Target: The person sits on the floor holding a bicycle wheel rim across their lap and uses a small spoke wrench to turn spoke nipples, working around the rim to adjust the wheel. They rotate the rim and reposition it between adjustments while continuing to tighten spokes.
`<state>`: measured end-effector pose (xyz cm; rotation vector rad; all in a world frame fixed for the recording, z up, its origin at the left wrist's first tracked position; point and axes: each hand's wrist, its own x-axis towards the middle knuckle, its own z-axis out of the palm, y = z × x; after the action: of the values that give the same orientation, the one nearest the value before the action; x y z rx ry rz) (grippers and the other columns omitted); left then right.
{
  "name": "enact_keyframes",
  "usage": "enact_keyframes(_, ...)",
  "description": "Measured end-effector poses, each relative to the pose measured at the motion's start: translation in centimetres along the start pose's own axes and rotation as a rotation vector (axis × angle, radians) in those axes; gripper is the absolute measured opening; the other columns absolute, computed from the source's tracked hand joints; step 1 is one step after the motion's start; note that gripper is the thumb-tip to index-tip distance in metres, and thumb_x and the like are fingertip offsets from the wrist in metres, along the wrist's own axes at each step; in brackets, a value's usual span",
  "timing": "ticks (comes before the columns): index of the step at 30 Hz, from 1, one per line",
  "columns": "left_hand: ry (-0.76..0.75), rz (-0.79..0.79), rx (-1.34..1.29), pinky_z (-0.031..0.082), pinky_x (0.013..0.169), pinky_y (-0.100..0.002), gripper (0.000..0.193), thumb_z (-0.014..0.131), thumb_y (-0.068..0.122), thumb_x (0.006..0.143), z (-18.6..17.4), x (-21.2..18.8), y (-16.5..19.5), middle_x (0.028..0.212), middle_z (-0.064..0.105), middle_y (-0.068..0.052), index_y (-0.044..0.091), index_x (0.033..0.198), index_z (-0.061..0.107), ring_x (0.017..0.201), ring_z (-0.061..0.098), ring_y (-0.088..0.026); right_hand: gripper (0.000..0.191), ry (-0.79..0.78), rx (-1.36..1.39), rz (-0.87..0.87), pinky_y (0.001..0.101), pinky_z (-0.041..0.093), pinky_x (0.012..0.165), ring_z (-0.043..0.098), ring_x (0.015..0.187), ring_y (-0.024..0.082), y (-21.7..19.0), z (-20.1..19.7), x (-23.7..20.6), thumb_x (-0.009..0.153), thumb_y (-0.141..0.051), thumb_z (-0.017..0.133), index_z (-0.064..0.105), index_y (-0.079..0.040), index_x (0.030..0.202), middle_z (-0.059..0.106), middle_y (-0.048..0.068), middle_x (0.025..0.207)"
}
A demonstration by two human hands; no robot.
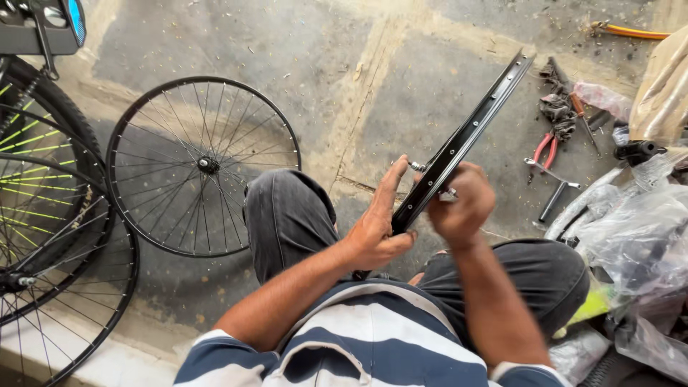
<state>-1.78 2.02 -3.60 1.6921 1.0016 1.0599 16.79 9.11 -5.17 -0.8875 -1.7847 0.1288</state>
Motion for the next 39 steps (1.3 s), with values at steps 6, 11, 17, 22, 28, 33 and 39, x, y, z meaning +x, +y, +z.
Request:
enact_keyframes(6,-0.015,-0.024,0.007,0.014,0.134,-0.044,0.110,0.069,0.009,0.078,-0.3,-0.4,0.4,0.174,0.014,-0.025,0.001,0.166,0.005,0.166,0.012,-0.039,0.028,-0.166,0.319,0.186,0.0334,0.059,0.091,0.073,0.109,0.028,0.0,-0.7,-3.7,0.084,0.000,0.082,0.056,0.001,0.094,0.071,0.020,0.120)
enact_keyframes(11,-0.044,-0.032,-0.006,0.017,0.134,-0.044,0.108,0.067,0.009,0.081,-0.1,-0.4,1.0,0.175,0.014,-0.025,0.001,0.167,0.002,0.166,0.015,-0.039,0.037,-0.354,0.964,0.542,0.0338,0.063,0.090,0.074,0.105,0.019,3.3,-4.1,-1.4,0.086,0.008,0.072,0.066,0.006,0.123,0.073,0.016,0.123)
enact_keyframes(17,-0.022,-0.009,0.068,0.018,0.134,-0.045,0.110,0.073,0.007,0.083,0.0,-0.7,1.5,0.174,0.013,-0.026,0.003,0.167,0.003,0.165,0.015,-0.041,0.045,-0.514,0.640,0.521,0.0335,0.058,0.089,0.070,0.098,0.018,-0.7,-3.2,2.0,0.082,-0.006,0.084,0.068,0.002,0.123,0.074,0.011,0.110)
enact_keyframes(22,-0.017,-0.015,0.071,0.021,0.133,-0.046,0.114,0.080,0.012,0.083,0.0,-0.7,2.0,0.174,0.013,-0.026,0.003,0.166,0.003,0.164,0.016,-0.042,0.040,-0.084,0.184,0.132,0.0341,0.059,0.082,0.073,0.098,0.022,-2.6,-2.1,0.4,0.088,-0.014,0.092,0.061,-0.007,0.111,0.073,0.011,0.109)
enact_keyframes(28,0.008,0.076,0.131,0.018,0.136,-0.050,0.115,0.085,0.016,0.085,0.8,-0.5,2.3,0.174,0.009,-0.024,0.005,0.166,0.004,0.165,0.012,-0.044,0.026,-0.313,0.290,0.234,0.0335,0.059,0.075,0.074,0.085,0.023,-0.5,-1.1,-1.3,0.097,-0.007,0.079,0.068,0.000,0.120,0.074,0.012,0.101)
enact_keyframes(33,0.015,0.051,0.119,0.019,0.136,-0.049,0.114,0.083,0.019,0.087,0.6,-0.5,2.2,0.175,0.007,-0.026,0.003,0.167,0.004,0.166,0.012,-0.044,0.026,-0.067,0.200,0.367,0.0330,0.057,0.073,0.071,0.085,0.016,-2.2,0.5,-0.9,0.098,-0.007,0.080,0.070,0.001,0.120,0.075,0.011,0.102)
enact_keyframes(39,0.014,0.020,0.091,0.020,0.135,-0.049,0.114,0.084,0.022,0.088,0.5,-0.4,2.2,0.174,0.011,-0.027,0.002,0.166,0.004,0.165,0.014,-0.043,0.039,-0.637,1.215,0.891,0.0290,0.052,0.083,0.065,0.092,0.013,0.5,-4.7,1.8,0.091,-0.006,0.080,0.073,0.004,0.128,0.074,0.008,0.109)
